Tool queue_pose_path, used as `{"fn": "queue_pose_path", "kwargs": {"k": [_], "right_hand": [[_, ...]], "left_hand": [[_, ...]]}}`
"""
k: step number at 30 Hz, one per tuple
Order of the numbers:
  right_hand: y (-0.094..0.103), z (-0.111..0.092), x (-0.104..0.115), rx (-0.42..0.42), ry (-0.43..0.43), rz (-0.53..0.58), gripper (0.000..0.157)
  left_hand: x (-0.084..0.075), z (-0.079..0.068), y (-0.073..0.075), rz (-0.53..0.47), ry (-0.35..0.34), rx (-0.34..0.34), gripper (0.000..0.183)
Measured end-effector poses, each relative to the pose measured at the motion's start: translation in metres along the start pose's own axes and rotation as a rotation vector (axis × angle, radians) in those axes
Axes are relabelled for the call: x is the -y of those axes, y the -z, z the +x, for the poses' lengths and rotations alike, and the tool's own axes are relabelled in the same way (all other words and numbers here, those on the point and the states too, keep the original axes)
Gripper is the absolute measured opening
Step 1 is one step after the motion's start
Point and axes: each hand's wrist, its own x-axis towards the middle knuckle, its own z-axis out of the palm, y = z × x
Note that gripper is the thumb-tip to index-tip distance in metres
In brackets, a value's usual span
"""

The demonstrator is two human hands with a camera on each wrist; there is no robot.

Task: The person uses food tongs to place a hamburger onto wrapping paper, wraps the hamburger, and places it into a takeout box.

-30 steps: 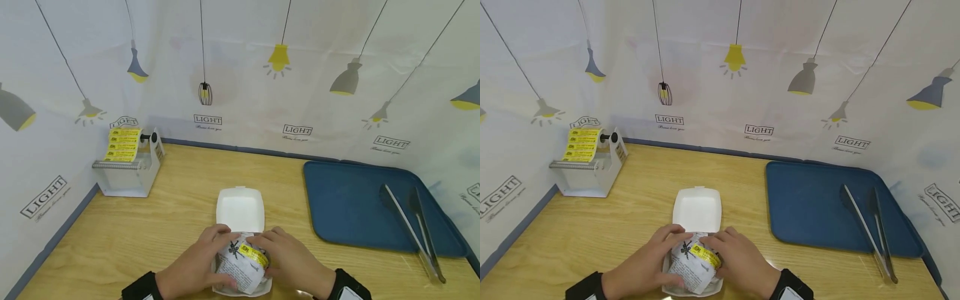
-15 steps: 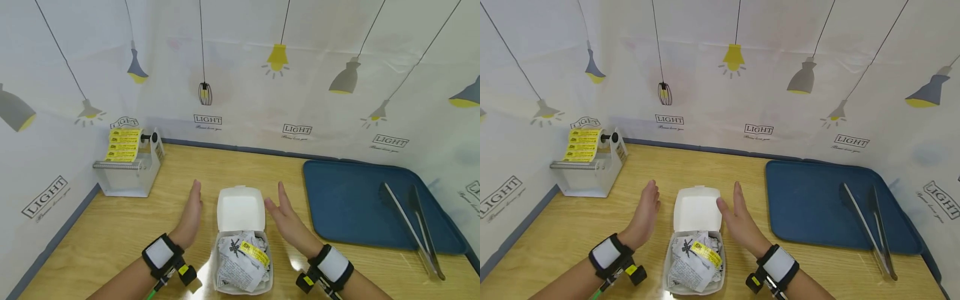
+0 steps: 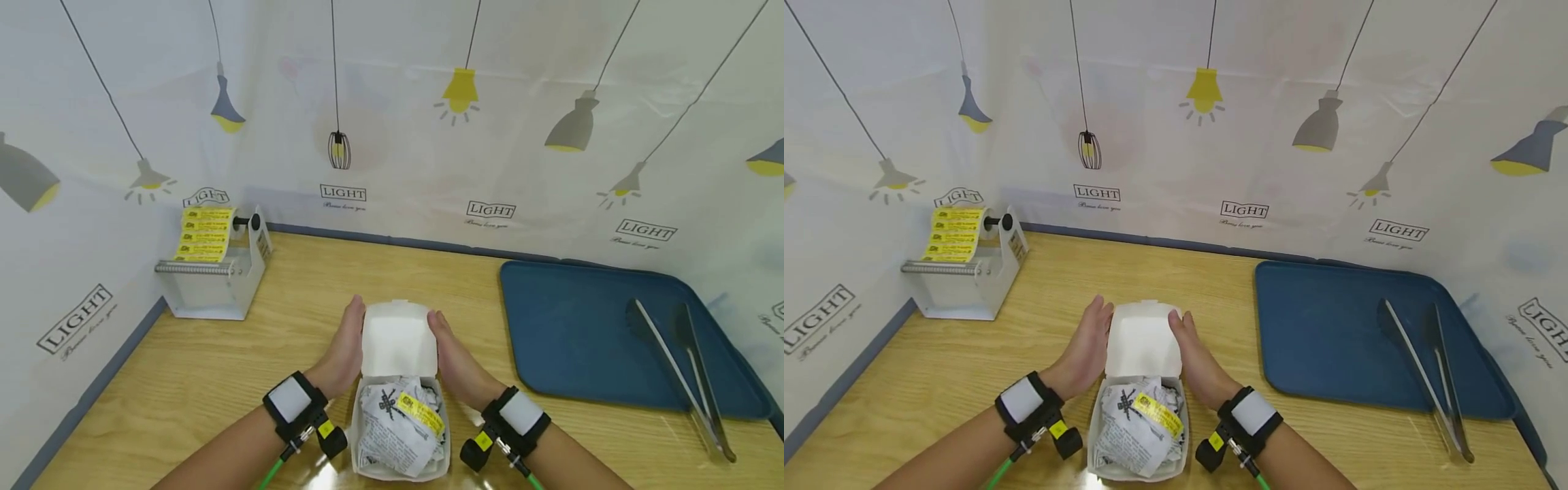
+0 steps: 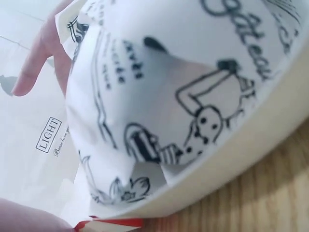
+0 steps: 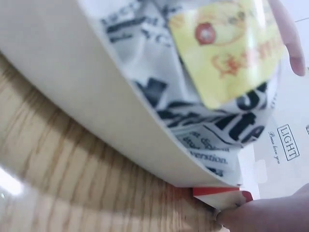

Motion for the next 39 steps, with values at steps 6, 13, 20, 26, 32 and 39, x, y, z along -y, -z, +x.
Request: {"fn": "queue_pose_path", "kwargs": {"k": [6,13,20,26,32,39], "right_hand": [[0.009,-0.001,0.006,0.045,0.096,0.073,0.073],[0.017,-0.003,0.017,0.035,0.118,0.013,0.072],[0.018,-0.011,0.026,-0.002,0.123,0.013,0.065],[0.018,-0.026,0.032,0.001,0.182,-0.055,0.063],[0.014,-0.046,0.036,-0.013,0.209,-0.153,0.061],[0.004,-0.071,0.026,0.045,0.261,-0.307,0.054]], "left_hand": [[-0.005,0.0,0.002,0.01,-0.052,0.031,0.074],[-0.011,-0.001,0.008,0.065,-0.085,0.052,0.072],[-0.021,-0.017,0.011,0.114,-0.17,0.094,0.067],[-0.029,-0.037,0.016,0.202,-0.263,0.103,0.064],[-0.025,-0.058,0.017,0.317,-0.426,0.112,0.053],[-0.017,-0.082,0.015,0.398,-0.5,0.127,0.044]]}}
